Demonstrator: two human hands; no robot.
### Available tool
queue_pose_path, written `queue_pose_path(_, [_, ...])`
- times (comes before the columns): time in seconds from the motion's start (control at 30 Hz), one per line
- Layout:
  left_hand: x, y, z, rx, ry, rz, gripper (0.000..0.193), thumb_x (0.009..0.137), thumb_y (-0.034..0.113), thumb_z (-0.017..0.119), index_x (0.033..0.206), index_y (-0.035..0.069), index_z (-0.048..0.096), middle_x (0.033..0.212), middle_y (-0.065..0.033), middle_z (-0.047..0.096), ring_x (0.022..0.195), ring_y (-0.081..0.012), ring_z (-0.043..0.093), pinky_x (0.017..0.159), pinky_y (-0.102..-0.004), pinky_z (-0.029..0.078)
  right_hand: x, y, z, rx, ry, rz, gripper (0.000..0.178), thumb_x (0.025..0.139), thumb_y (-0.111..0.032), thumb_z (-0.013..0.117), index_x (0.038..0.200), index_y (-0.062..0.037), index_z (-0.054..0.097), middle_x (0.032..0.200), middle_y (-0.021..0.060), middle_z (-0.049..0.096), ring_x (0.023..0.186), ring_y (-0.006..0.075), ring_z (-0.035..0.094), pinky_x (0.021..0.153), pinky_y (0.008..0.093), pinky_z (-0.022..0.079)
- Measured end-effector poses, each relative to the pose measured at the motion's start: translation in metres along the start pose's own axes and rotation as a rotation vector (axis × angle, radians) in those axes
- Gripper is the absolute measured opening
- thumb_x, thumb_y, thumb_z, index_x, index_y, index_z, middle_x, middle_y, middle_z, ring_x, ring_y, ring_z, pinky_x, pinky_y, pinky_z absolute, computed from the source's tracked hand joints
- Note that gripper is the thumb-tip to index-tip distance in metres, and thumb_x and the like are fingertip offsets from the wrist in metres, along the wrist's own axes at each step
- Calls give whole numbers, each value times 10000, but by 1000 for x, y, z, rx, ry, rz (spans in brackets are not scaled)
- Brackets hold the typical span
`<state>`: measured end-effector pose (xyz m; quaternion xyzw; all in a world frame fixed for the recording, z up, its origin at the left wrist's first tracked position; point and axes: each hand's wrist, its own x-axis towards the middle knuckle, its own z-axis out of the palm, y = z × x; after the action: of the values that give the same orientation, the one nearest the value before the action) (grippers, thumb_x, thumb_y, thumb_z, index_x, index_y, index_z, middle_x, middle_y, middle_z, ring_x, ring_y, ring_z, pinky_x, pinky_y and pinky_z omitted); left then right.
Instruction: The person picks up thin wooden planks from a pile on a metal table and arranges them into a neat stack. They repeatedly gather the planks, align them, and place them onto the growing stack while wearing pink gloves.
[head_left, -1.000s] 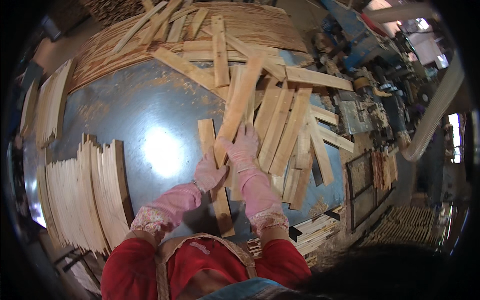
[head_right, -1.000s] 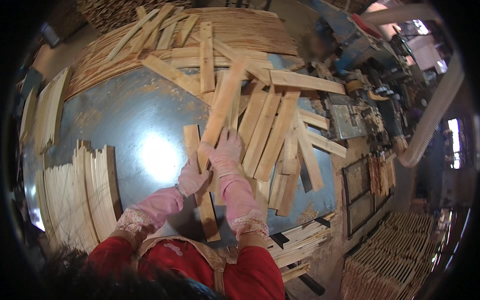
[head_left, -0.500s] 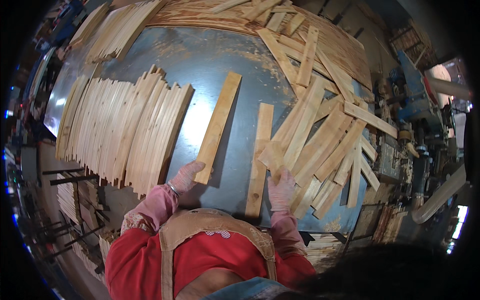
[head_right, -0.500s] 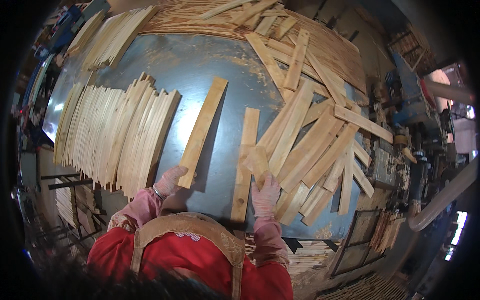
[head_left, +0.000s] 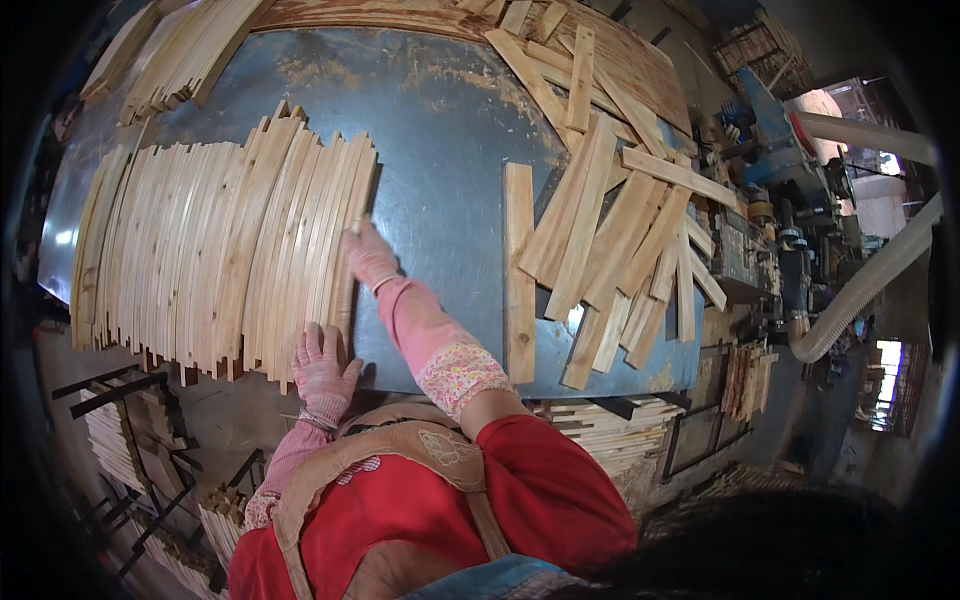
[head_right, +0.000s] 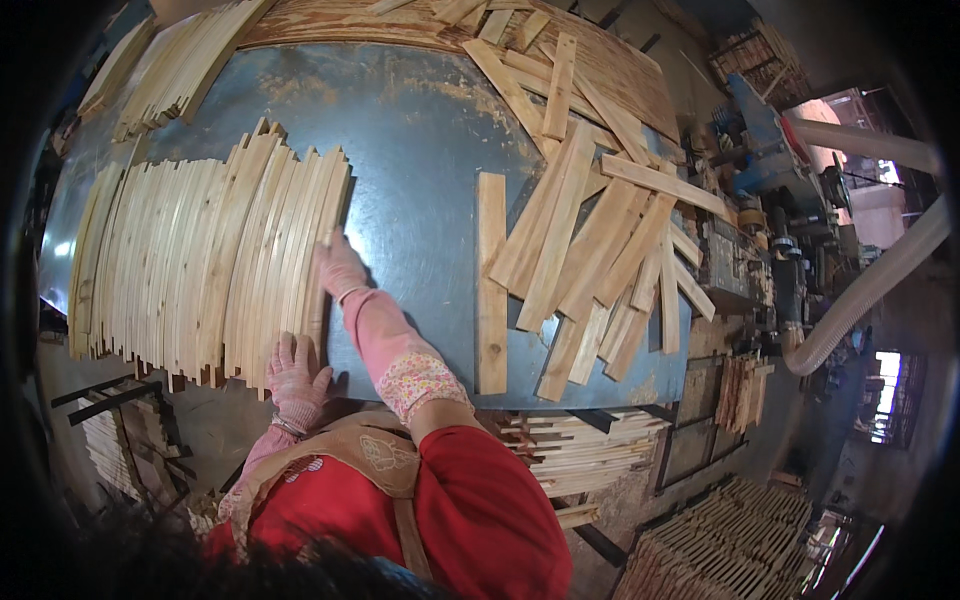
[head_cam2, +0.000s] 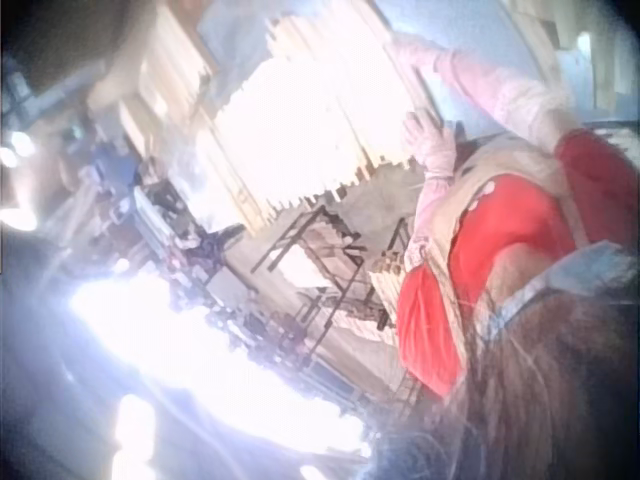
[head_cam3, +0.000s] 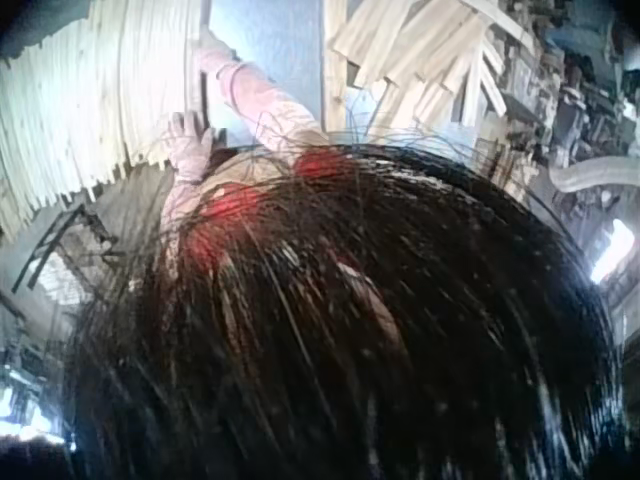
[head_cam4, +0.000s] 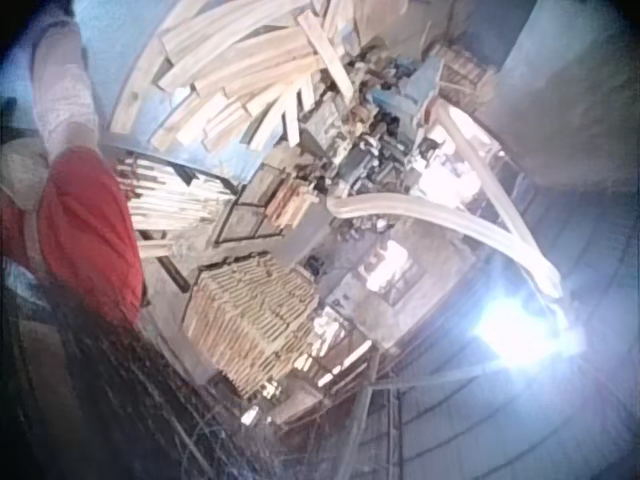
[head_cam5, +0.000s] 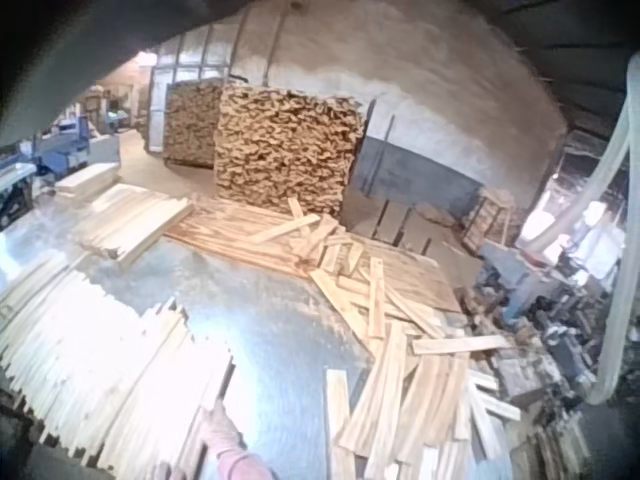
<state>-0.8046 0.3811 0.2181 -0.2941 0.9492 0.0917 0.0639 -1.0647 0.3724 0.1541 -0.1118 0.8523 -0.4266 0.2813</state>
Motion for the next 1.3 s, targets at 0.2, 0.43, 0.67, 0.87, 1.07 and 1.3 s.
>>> queue_pose_path(0.2, [-13, -41, 21, -25, -58, 84, 854, 898, 430, 804, 1631, 144, 470, 1721, -197, 373, 1597, -403, 324, 1327, -540, 215, -37, 24, -134, -686, 252, -267, 618, 867, -470, 833, 1309, -70, 672, 1271, 183, 723, 1179, 405, 692, 1010, 545, 537])
queue_pose_path(0.43, [-3, -41, 11, 9, -140, 115, 861, 908, 481, 780, 1642, 162, 462, 1740, -198, 350, 1604, -399, 315, 1322, -549, 221, -18, 102, -281, -707, 446, 689, 1362, 737, -804, 800, 1762, -189, 147, 1822, 154, 191, 1638, 470, 237, 1249, 672, 325])
queue_pose_path(0.67, [-1, -41, 11, 73, -227, 3, 853, 921, 500, 770, 1652, 199, 452, 1762, -163, 314, 1619, -381, 286, 1329, -532, 214, -5, 68, -305, -606, 443, 774, 1211, 785, -659, 832, 1732, -210, 225, 1787, 119, 270, 1566, 439, 385, 1201, 630, 408])
queue_pose_path(0.87, [3, -29, 33, -35, -26, -44, 809, 866, 357, 811, 1598, 172, 520, 1704, -138, 403, 1568, -387, 361, 1275, -543, 320, 23, 205, -378, -490, 589, 351, 1002, 826, -383, 800, 1655, -24, 366, 1396, 273, 663, 1221, 437, 700, 1034, 511, 581])
queue_pose_path(1.07, [24, 52, 26, -451, 262, 81, 719, 898, 251, 804, 1544, 70, 545, 1556, -177, 564, 1447, -403, 506, 1226, -522, 391, -31, 218, -408, 649, 337, 136, 595, 928, -316, 662, 1413, 25, 606, 1196, 245, 739, 1025, 372, 768, 848, 493, 645])
queue_pose_path(1.3, [86, 199, 35, -1703, -706, 74, 996, 979, 367, 804, 1731, 39, 239, 1505, -146, 577, 1422, -234, 508, 1217, -387, 402, -53, 189, -214, 1151, 127, 27, 615, 1061, -409, 612, 1507, 10, 549, 1361, 156, 672, 1254, 319, 655, 1091, 449, 561])
